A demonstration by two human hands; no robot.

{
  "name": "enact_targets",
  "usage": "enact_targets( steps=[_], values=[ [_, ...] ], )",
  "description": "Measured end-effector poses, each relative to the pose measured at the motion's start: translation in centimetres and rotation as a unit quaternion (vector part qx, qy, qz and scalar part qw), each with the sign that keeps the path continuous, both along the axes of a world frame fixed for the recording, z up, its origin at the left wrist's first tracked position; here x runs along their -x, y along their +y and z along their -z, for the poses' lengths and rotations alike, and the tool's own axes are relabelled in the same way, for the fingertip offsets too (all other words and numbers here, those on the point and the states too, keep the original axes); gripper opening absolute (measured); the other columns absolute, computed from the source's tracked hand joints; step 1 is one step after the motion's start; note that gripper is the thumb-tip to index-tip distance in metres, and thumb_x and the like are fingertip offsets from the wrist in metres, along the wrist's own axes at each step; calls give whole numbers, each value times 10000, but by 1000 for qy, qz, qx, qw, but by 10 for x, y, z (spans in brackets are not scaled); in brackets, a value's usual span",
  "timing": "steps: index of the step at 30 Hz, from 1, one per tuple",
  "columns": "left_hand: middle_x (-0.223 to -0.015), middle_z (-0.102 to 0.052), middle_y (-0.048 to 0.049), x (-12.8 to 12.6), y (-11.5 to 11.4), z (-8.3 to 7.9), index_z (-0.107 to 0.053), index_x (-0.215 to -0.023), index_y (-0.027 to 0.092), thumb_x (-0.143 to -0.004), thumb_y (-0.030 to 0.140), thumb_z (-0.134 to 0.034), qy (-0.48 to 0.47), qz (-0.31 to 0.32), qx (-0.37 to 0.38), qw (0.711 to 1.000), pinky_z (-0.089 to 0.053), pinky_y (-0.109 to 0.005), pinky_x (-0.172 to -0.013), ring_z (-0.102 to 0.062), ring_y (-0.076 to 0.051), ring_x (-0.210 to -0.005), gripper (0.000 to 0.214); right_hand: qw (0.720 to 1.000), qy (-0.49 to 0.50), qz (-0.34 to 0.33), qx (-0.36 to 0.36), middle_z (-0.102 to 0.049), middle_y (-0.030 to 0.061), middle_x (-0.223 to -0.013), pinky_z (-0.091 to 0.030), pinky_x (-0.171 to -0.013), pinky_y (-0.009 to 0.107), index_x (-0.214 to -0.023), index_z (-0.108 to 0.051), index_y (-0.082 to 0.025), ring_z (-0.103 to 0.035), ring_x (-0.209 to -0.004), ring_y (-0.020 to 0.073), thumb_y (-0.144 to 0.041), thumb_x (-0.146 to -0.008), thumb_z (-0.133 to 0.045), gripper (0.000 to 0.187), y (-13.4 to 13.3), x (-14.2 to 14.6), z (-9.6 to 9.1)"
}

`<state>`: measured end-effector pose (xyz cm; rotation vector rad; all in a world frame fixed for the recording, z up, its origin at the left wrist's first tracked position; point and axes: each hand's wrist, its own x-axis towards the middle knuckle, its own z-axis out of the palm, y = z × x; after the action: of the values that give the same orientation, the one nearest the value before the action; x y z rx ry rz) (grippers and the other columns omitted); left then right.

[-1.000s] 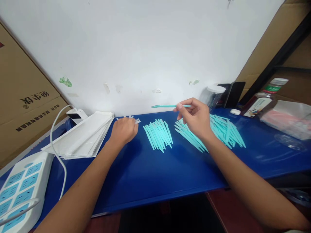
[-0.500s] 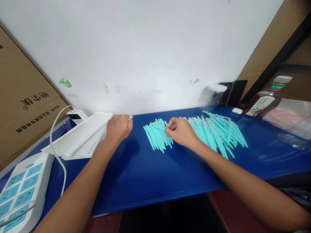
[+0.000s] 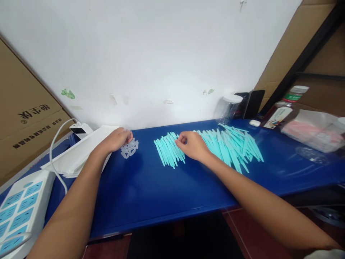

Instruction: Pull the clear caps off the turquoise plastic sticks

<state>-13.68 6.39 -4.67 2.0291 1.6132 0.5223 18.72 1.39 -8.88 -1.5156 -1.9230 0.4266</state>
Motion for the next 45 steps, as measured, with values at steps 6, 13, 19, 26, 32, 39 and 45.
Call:
enact_targets(
  steps=[6,13,19,26,32,39,45],
  values=[
    [-549,-489,-14,11,4,3,-525,-542,209,-779,311,-452,26,2,41,999,-344,-288,-560,-462,-174,-575,268,999,36,10,-10,-689,-9,-669,-367,-595,292,-727,-674,-208,-588,-617,149,-308,-887,-686,189,5,-2,1],
    [-570,-493,-31,16,8,5,-588,-541,202,-750,305,-462,68,-16,74,995,-350,-288,-531,-450,-173,-543,265,998,52,7,-16,-678,-11,-649,-373,-588,293,-721,-666,-209,-578,-588,145,-321,-880,-685,195,7,-5,4],
    [-555,-439,-22,10,5,3,-601,-542,201,-720,328,-483,68,-7,90,994,-333,-284,-484,-421,-172,-508,248,999,50,5,-20,-680,-13,-659,-378,-592,292,-723,-661,-207,-577,-597,142,-311,-877,-685,188,7,-6,3],
    [-534,-459,-11,9,3,2,-604,-618,191,-745,325,-480,53,-44,126,990,-286,-253,-437,-396,-142,-447,223,998,56,8,-18,-686,4,-676,-370,-592,295,-719,-658,-204,-579,-602,146,-301,-873,-688,185,7,-6,0],
    [-506,-515,-18,17,7,9,-616,-714,189,-795,341,-476,36,-49,142,988,-293,-239,-413,-403,-141,-419,222,998,58,13,-16,-685,-1,-669,-373,-590,293,-713,-659,-203,-582,-601,146,-301,-874,-691,191,6,-6,-1],
    [-493,-561,-45,13,5,3,-690,-781,176,-776,330,-475,49,-54,167,983,-314,-238,-366,-456,-169,-413,265,998,61,11,-20,-679,-9,-651,-371,-585,288,-718,-667,-205,-578,-588,143,-304,-874,-696,187,8,-6,0],
    [-505,-568,-49,13,4,1,-712,-810,166,-785,337,-472,48,-40,180,982,-309,-242,-342,-412,-156,-383,296,998,61,12,-23,-679,-4,-654,-367,-588,289,-715,-671,-203,-577,-593,144,-295,-873,-697,184,8,-6,1]
  ],
)
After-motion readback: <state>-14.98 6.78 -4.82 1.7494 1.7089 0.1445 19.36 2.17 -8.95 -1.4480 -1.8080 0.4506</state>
